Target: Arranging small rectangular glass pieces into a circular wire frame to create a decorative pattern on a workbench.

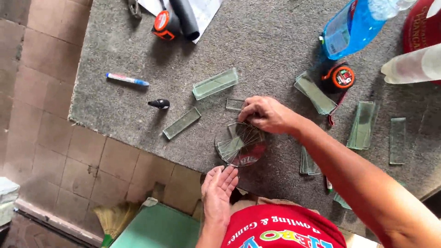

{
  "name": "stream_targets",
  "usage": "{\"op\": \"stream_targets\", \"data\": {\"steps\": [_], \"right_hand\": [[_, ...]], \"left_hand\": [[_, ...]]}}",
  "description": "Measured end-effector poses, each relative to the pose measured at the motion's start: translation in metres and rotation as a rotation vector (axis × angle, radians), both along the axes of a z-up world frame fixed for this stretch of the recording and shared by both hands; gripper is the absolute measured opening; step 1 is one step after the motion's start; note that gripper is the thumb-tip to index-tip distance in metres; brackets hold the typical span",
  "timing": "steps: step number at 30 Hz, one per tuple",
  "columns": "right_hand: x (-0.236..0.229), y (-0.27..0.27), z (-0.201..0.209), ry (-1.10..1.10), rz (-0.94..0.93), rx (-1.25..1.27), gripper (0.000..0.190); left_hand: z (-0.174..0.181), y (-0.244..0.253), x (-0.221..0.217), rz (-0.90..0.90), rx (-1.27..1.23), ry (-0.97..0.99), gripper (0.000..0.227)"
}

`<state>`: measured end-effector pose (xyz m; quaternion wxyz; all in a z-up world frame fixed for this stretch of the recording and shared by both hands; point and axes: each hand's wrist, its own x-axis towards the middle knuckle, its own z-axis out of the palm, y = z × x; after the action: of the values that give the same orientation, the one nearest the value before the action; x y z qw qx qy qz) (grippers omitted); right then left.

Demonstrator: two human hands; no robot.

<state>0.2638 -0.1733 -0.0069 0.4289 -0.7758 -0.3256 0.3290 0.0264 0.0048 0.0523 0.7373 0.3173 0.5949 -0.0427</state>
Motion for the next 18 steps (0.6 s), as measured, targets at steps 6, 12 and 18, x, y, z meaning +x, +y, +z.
{"op": "stream_targets", "data": {"steps": [6,12,18], "right_hand": [[-0.001,0.002,0.005,0.020,-0.004,-0.025,0.038],[0.000,0.004,0.011,0.046,-0.005,-0.105,0.038],[0.000,0.005,0.017,0.057,-0.014,-0.091,0.036]], "left_hand": [[-0.004,0.004,-0.006,-0.041,0.022,-0.026,0.022],[-0.010,0.005,-0.011,-0.037,0.017,-0.070,0.022],[-0.004,0.005,-0.005,-0.071,0.020,-0.019,0.019]]}}
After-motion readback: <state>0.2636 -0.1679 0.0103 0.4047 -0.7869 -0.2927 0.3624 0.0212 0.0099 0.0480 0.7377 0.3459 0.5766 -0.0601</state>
